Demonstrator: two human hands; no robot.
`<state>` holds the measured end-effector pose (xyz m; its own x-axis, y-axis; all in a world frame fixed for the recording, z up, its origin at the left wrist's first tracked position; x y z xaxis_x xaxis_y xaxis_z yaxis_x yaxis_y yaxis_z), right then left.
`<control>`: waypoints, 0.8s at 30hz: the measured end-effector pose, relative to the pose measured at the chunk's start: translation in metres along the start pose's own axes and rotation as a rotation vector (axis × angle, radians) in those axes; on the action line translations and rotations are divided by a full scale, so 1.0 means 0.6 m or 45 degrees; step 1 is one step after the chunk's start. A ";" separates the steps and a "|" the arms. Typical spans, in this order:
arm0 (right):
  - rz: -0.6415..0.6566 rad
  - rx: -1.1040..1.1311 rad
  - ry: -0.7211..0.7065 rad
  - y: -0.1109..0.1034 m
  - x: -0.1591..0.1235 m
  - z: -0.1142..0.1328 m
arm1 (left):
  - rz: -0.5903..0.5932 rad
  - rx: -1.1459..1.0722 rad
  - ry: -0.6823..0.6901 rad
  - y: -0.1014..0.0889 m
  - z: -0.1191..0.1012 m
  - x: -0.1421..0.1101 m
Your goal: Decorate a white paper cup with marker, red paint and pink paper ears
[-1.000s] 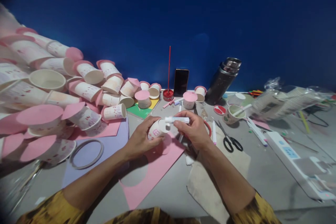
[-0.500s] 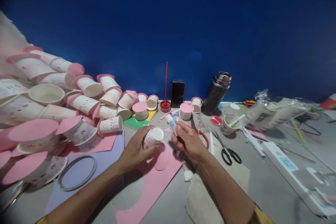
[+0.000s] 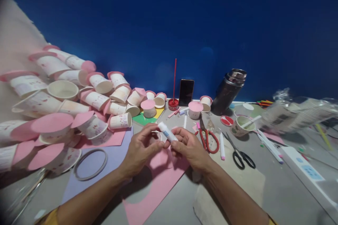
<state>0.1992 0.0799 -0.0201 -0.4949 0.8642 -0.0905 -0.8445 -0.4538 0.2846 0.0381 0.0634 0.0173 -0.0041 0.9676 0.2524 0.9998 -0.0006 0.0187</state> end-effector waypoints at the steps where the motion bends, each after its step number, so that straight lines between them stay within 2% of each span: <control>1: 0.014 -0.016 0.026 0.007 -0.003 -0.004 | 0.046 -0.141 -0.079 0.009 0.001 -0.003; 3: 0.020 -0.058 0.070 0.016 -0.007 -0.011 | 0.082 -0.359 -0.205 0.019 0.002 -0.006; 5: -0.014 -0.112 0.065 0.017 -0.009 -0.011 | 0.069 -0.459 -0.263 0.020 0.001 -0.006; 11: -0.132 -0.290 -0.036 0.009 -0.011 -0.006 | -0.011 -0.386 -0.304 0.005 0.010 -0.004; 18: 0.048 -0.162 0.055 0.029 -0.013 -0.020 | 0.076 -0.394 -0.334 0.009 0.020 -0.006; 24: 0.177 -0.075 0.048 0.042 -0.008 -0.018 | 0.087 -0.415 -0.369 0.012 0.022 -0.006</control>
<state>0.1783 0.0620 -0.0229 -0.6142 0.7839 -0.0906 -0.7773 -0.5812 0.2406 0.0456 0.0634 0.0038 0.1137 0.9934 -0.0175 0.9393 -0.1017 0.3277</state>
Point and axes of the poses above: each hand's wrist, its own x-axis towards the middle knuckle, its own y-axis out of the palm, z = x × y, the point moved 7 cm from there along x, towards the middle knuckle, and after that the axes turned 4 degrees about -x, right-handed, at the moved point
